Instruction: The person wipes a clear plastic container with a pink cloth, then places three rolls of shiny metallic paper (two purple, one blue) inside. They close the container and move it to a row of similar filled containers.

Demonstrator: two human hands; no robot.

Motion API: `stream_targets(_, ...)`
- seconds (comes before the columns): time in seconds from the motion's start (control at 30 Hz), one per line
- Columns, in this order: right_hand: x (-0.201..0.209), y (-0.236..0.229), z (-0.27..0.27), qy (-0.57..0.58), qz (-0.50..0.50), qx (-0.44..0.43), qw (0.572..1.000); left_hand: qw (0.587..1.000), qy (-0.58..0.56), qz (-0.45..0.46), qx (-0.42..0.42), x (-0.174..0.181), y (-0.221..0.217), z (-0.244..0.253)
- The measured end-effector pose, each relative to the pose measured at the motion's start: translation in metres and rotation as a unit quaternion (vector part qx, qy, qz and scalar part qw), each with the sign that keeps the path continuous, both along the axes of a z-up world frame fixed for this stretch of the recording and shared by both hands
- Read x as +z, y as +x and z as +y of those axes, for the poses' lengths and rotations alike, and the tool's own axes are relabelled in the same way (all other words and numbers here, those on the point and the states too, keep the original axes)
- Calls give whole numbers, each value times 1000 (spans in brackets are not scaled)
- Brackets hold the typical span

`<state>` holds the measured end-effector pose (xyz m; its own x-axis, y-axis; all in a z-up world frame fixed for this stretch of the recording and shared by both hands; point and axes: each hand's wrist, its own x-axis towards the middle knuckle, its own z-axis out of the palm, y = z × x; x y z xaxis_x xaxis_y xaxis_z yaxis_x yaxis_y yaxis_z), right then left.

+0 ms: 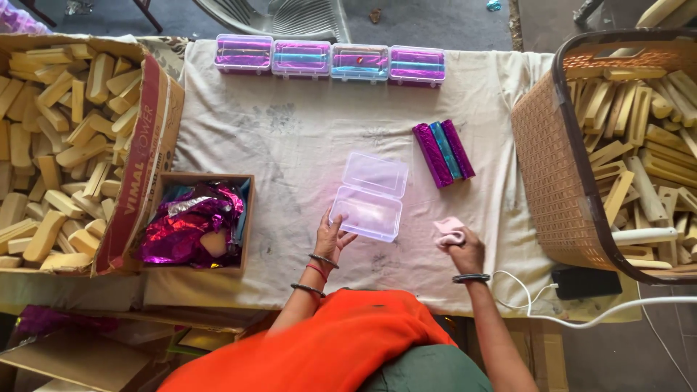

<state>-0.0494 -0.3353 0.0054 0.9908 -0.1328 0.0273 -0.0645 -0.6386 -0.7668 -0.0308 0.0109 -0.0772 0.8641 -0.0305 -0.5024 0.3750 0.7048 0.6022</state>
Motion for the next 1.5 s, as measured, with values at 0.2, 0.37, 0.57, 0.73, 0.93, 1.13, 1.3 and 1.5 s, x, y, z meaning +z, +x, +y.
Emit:
stream_targets(0.2, -41, 5, -55, -190, 7, -60, 980, 998, 1, -37, 43, -11, 34, -16)
stream_targets(0.37, -62, 7, -54, -264, 89, -55, 959, 894, 443, 24, -58, -64, 45, -21)
stream_targets(0.57, -51, 14, -48, -252, 76, -106, 959, 821, 565, -66, -47, -83, 32, -15)
stream_targets(0.73, -53, 23, -63, -331, -22, -125, 935, 788, 615, -29, -19, -71, 28, -19)
stream_targets(0.93, -41, 20, -65, -290, -60, -111, 948, 757, 653, -12, -19, -57, 21, -27)
stream_targets(1.13, -35, 21, -37, -243, -124, -64, 960, 763, 645, -23, -39, -45, 23, -21)
stream_targets(1.3, -26, 37, -3, -210, -104, -63, 970, 760, 645, -54, -55, -40, 27, -5)
stream_targets(1.5, -35, 59, 24, -204, -113, -61, 970, 776, 620, -87, -73, -37, 33, 5)
